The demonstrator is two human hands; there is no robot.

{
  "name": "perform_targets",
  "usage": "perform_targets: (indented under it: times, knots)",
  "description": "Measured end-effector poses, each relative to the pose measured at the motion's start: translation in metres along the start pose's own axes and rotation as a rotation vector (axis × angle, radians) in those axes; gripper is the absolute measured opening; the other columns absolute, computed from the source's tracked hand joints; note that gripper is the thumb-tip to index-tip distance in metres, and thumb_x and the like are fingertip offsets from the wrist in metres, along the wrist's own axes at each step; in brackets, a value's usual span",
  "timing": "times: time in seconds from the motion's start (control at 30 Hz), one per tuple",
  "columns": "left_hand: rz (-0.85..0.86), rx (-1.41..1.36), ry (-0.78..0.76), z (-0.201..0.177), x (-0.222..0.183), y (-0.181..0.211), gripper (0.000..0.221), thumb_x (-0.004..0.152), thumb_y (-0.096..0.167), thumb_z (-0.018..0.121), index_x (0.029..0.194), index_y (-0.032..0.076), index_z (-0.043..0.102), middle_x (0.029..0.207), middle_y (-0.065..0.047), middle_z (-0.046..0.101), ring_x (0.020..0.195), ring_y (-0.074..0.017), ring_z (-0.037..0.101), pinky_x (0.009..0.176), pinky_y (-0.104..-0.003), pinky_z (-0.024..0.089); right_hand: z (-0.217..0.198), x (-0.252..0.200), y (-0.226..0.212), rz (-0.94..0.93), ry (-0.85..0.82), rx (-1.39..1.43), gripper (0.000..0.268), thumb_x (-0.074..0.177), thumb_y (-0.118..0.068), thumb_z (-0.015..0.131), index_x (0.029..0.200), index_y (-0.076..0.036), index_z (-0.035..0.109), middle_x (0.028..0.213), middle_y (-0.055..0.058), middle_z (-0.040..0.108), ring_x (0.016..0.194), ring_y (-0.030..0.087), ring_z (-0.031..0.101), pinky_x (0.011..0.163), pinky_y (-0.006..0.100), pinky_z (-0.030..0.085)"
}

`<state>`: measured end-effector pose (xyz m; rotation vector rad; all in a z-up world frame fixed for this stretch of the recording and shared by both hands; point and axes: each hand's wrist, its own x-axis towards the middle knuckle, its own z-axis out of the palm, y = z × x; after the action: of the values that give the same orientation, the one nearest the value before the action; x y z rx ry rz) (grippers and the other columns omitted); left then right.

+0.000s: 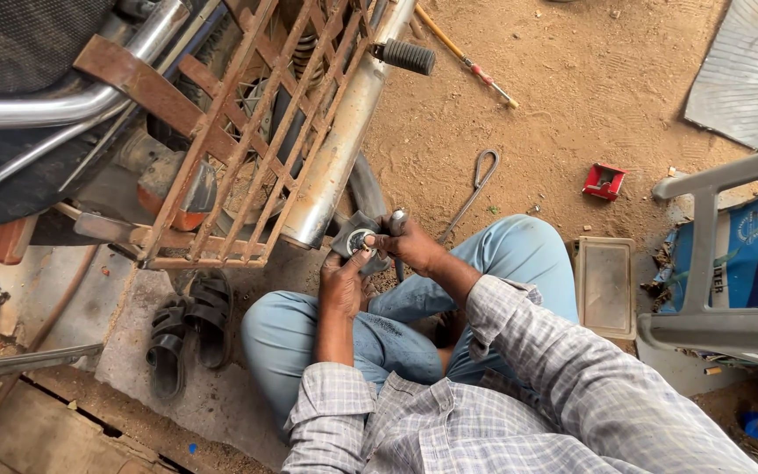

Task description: The person sits on the ground beside an auto-rickshaw wheel hub and uses a long metal pry bar to press a bearing into the hub, repeatedly levering it against the vehicle frame. They reposition the hub and bearing by hand between levering motions and finally handle the pressed bearing with their fingers.

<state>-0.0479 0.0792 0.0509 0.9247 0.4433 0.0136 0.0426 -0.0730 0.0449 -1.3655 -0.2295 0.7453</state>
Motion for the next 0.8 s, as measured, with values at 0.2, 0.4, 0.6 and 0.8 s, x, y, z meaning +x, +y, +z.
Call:
perform_targets:
  times: [0.2, 0.4, 0.6, 0.8]
  knots:
    - [-0.032, 0.014, -0.076, -0.019, 0.006, -0.007, 0.03, 0.089, 0.003, 0.075, 0.118, 0.007, 0.068, 0.101, -0.004, 0.072, 0.083, -0.0163, 0.069, 0.058, -0.029, 0.052, 0.001, -0.003, 0.005, -0.037, -0.041, 0.037, 0.023, 0.095, -0.022, 0.074, 0.102, -0.001, 0.07, 0.082, 0.0, 0.066, 0.071, 0.009, 0.057, 0.061, 0.026, 0.047]
    - [0.044, 0.008, -0.237, 0.002, -0.003, 0.013, 0.037, 0.085, 0.002, 0.074, 0.121, 0.004, 0.068, 0.112, -0.005, 0.073, 0.101, -0.0144, 0.07, 0.09, -0.032, 0.057, 0.0, -0.013, -0.006, -0.063, -0.06, 0.074, 0.023, 0.095, -0.021, 0.073, 0.108, -0.003, 0.07, 0.083, -0.002, 0.066, 0.07, 0.008, 0.056, 0.06, 0.025, 0.046]
    - [0.033, 0.118, -0.104, -0.011, 0.02, 0.0, 0.035, 0.082, 0.004, 0.079, 0.116, 0.0, 0.07, 0.105, -0.007, 0.073, 0.092, -0.0169, 0.069, 0.084, -0.033, 0.055, -0.005, -0.006, -0.006, -0.076, -0.004, 0.047, 0.024, 0.095, -0.02, 0.072, 0.111, -0.002, 0.069, 0.084, 0.0, 0.066, 0.068, 0.009, 0.055, 0.062, 0.025, 0.046]
    - [0.075, 0.035, -0.229, 0.0, 0.015, 0.014, 0.027, 0.086, 0.007, 0.08, 0.112, 0.002, 0.072, 0.098, -0.008, 0.075, 0.089, -0.0195, 0.071, 0.083, -0.036, 0.057, -0.006, 0.0, 0.002, -0.041, 0.051, 0.177, 0.021, 0.098, -0.019, 0.072, 0.108, -0.002, 0.067, 0.084, 0.002, 0.064, 0.071, 0.011, 0.057, 0.063, 0.026, 0.046]
